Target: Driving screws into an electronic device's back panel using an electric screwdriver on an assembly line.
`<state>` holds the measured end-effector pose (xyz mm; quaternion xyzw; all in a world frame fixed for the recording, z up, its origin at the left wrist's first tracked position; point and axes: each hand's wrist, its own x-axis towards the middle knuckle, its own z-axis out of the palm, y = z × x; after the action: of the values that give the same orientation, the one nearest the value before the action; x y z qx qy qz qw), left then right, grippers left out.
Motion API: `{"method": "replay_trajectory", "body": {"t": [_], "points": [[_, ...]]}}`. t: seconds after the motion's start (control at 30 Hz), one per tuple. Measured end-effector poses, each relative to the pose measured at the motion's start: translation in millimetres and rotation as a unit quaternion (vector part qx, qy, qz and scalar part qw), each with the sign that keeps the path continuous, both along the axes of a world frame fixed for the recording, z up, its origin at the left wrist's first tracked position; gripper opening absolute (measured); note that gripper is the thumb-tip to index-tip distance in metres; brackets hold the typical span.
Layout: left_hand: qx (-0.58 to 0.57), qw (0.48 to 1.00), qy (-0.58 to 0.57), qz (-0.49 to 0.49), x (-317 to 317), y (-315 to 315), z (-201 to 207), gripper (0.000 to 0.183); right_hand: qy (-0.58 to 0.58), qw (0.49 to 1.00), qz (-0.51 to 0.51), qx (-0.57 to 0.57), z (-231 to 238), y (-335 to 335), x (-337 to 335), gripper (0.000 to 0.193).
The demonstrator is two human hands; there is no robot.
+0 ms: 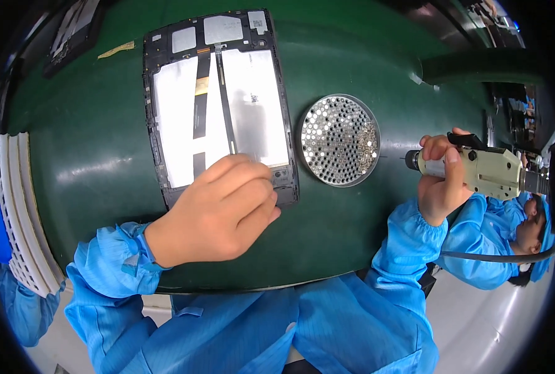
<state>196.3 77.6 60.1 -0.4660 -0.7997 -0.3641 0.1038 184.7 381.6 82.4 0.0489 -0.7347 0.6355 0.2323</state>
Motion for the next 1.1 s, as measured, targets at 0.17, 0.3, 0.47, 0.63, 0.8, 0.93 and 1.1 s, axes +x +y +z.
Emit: {"method": "replay_trajectory", "body": {"t": [0.17,0.3,0.47,0.63,0.8,0.93,1.1], "points": [[-0.016,1.000,0.019,0.001,7.2,-0.4,-1.5,0.026,-0.036,0.999,0.006,-0.012,7.8,0.4,0.7,0.040],[-0.026,0.999,0.027,-0.010,6.5,0.0,-1.6,0.023,-0.026,0.999,0.006,-0.041,12.5,-3.1,-3.8,0.047],[-0.073,0.996,0.036,-0.036,2.8,-5.2,6.6,0.023,-0.048,0.998,-0.012,-0.029,20.3,-12.8,-7.9,0.049],[-0.122,0.989,0.016,-0.081,-5.1,-12.3,11.1,0.030,-0.012,0.993,-0.031,-0.109,17.6,-13.6,-7.6,0.049],[-0.096,0.994,-0.037,-0.046,-5.4,-9.3,6.8,0.036,0.054,0.991,0.077,-0.096,26.6,-39.6,-7.9,0.042],[-0.103,0.992,-0.070,-0.017,-5.9,-8.2,5.3,0.038,0.028,0.986,0.134,-0.096,15.7,-63.1,-16.0,0.035],[-0.110,0.992,-0.067,-0.011,-6.7,-8.0,5.4,0.037,0.010,0.981,0.163,-0.107,14.5,-66.5,-12.9,0.030]]}}
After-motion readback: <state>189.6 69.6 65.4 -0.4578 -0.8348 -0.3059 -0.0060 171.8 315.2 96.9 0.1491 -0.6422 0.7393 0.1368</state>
